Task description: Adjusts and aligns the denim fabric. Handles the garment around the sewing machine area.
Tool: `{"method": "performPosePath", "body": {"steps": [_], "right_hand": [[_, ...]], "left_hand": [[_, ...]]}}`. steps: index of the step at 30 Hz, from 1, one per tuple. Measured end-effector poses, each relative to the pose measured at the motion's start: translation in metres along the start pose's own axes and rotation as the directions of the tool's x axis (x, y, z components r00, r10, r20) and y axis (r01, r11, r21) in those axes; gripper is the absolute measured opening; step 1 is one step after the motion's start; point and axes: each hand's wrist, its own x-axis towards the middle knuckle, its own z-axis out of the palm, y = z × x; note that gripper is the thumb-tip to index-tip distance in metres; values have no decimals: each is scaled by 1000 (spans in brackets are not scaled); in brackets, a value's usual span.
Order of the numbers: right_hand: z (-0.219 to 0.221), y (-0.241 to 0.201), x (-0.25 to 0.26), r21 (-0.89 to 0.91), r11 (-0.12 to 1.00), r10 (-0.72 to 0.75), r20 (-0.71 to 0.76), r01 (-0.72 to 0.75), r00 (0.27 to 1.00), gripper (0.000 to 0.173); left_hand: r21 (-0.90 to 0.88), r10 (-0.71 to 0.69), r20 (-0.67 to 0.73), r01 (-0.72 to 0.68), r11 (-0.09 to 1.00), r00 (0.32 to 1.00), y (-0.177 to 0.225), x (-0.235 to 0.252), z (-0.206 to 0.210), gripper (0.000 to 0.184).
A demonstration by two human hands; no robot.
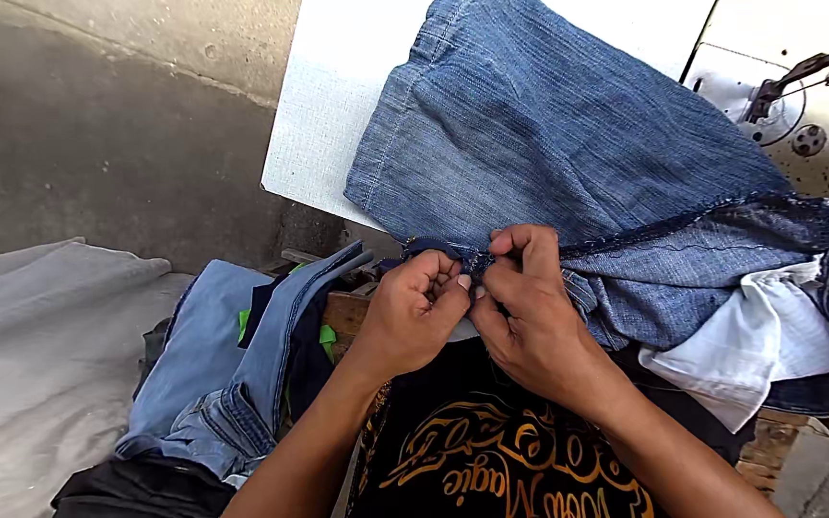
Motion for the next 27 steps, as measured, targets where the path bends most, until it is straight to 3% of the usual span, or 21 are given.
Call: {"method": "performPosePath", "body": {"steps": [5,12,15,27], "right_hand": [[-1,1,1,73,997,4,-56,0,998,26],[2,-1,0,17,1000,14,-46,-14,999,25],[-1,0,0,-32,999,-4,28,5,1000,22],[-2,1,0,51,999,2,-6,-2,1000,25]], "left_hand": [[-27,1,49,0,1000,999,-1,3,-6,6],[-36,29,49,-28,999,998,-4,3,-7,5],[-6,2,61,-2,1000,998,-4,2,-8,5],[-69,38,124,-29,997,992,-5,6,-15,5]]}}
